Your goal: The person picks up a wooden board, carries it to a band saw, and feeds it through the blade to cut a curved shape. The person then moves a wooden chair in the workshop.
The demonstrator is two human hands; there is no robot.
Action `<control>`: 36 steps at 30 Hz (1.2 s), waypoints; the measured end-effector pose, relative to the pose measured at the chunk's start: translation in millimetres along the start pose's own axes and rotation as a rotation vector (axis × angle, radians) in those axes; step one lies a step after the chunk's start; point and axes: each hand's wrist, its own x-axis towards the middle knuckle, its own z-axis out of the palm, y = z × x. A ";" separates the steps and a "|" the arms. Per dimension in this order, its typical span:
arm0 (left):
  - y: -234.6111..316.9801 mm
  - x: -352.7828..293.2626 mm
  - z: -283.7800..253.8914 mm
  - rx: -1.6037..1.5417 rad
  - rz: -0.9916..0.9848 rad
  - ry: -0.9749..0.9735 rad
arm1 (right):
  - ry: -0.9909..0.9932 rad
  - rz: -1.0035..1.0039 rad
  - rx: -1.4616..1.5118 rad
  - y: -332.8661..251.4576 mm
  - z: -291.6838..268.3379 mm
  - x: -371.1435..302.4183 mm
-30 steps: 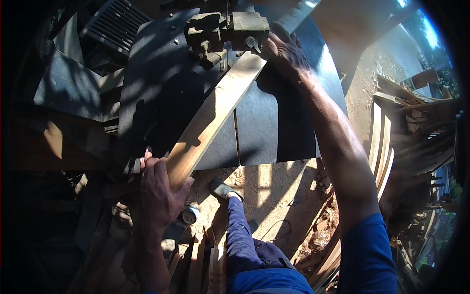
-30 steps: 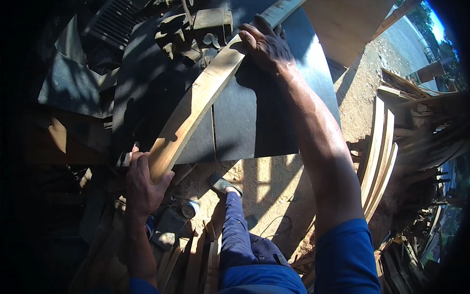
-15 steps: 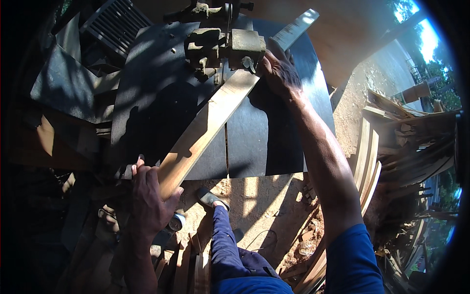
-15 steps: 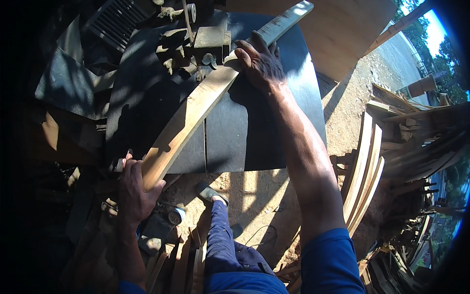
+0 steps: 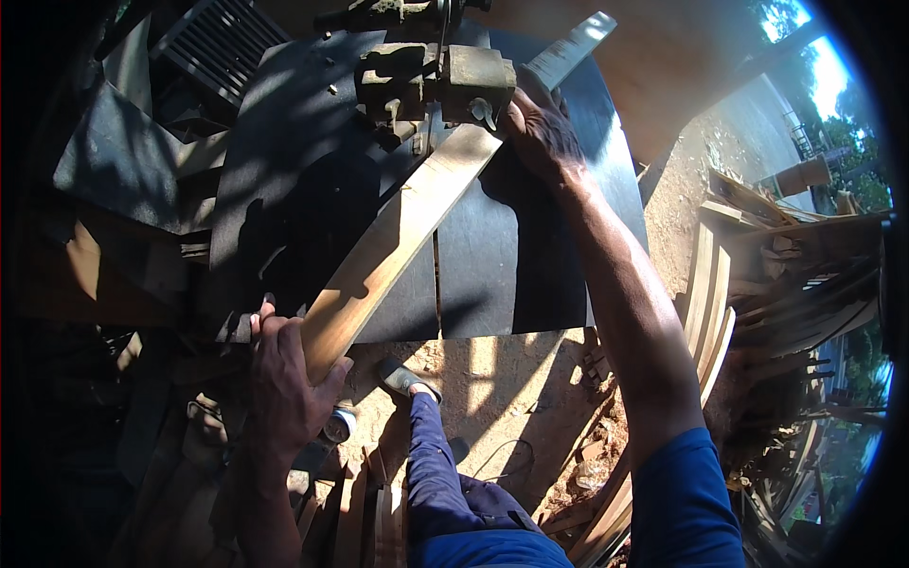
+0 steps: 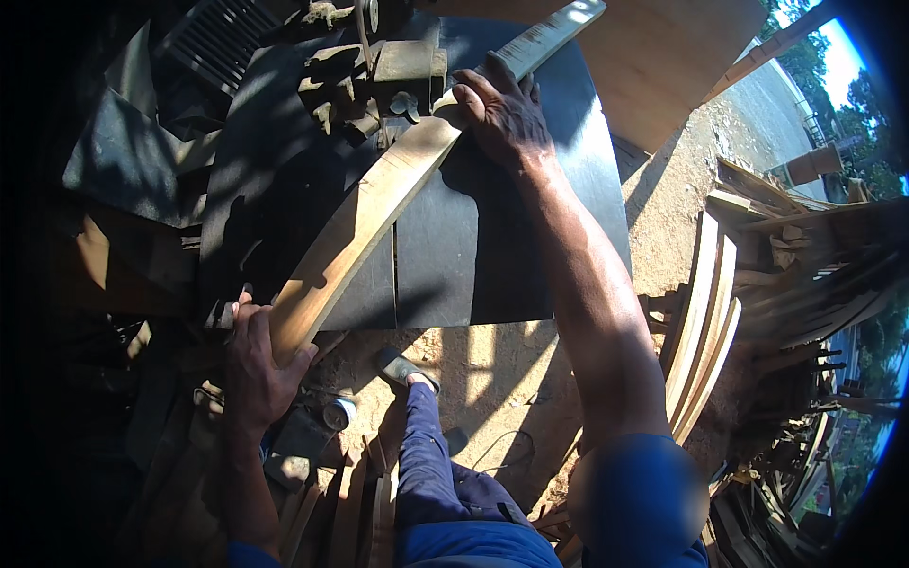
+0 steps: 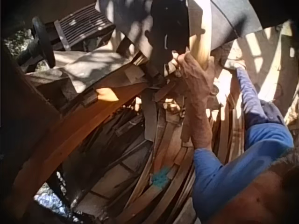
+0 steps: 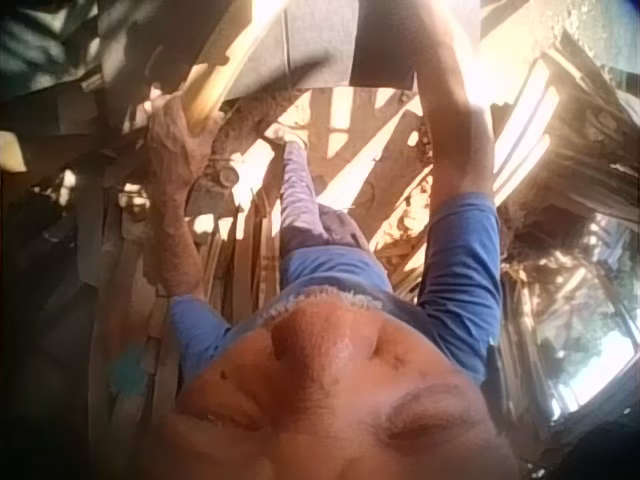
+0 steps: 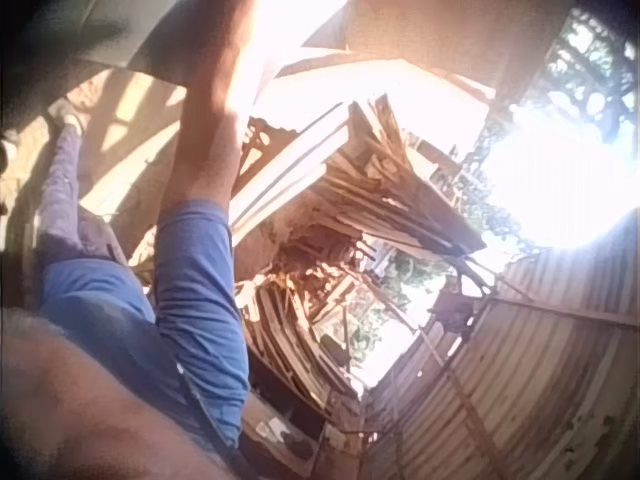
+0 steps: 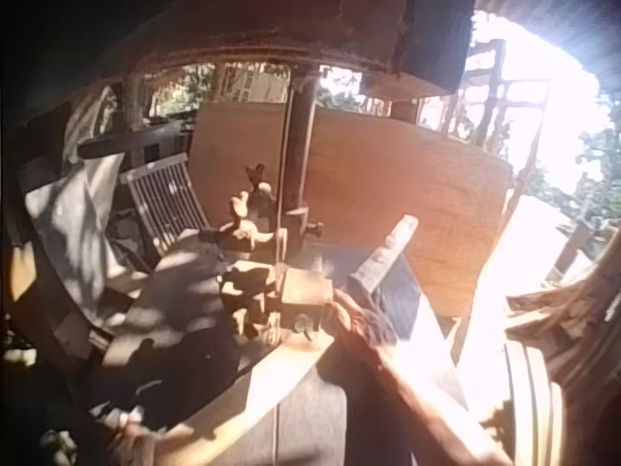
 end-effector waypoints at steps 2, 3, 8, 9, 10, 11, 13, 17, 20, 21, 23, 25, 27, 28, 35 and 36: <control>3.1 2.0 -2.1 -0.002 0.001 -0.008 | 0.004 0.002 0.002 1.0 0.7 1.3; 4.0 2.6 -3.1 -0.004 0.000 -0.015 | 0.004 0.004 0.004 1.7 0.7 1.0; 5.8 4.2 -4.6 -0.017 -0.026 -0.031 | -0.023 0.028 0.019 3.8 -6.1 0.8; 7.7 6.1 -4.1 -0.025 -0.019 -0.035 | -0.022 0.028 0.003 6.0 -12.2 1.9; 6.7 4.9 -4.1 -0.015 -0.024 -0.039 | -0.031 0.037 0.008 3.5 -7.3 1.5; 5.9 3.7 -3.5 -0.010 -0.030 -0.032 | -0.036 0.042 0.014 1.6 -3.6 0.8; 5.7 3.2 -3.5 -0.007 -0.035 -0.023 | -0.042 0.054 0.029 0.0 -1.6 0.4; 7.4 4.4 -4.8 -0.025 -0.061 -0.041 | -0.034 0.041 0.027 1.0 -2.2 2.0; 4.3 2.7 -4.6 -0.038 -0.075 -0.042 | -0.012 -0.010 0.008 3.2 1.2 1.9; 3.6 1.1 -3.9 -0.047 -0.077 -0.039 | -0.021 -0.027 0.006 2.5 4.0 2.0; 2.4 1.9 -5.2 -0.052 -0.078 -0.034 | -0.037 0.035 0.032 1.9 1.4 0.5; 2.9 3.9 -5.6 -0.059 -0.075 -0.054 | -0.052 0.056 0.060 -2.1 -7.9 0.6; 3.0 4.2 -4.8 -0.070 -0.080 -0.055 | -0.059 0.061 0.093 -5.0 -8.1 1.5; 3.1 4.4 -4.8 -0.075 -0.076 -0.060 | -0.058 0.070 0.081 -5.1 -8.6 1.1; 1.0 3.8 -2.4 -0.064 -0.040 -0.043 | -0.041 0.036 0.052 -0.6 -1.0 2.4; 0.6 3.0 -1.7 -0.049 -0.052 -0.034 | -0.038 0.029 0.047 -1.4 -2.0 2.5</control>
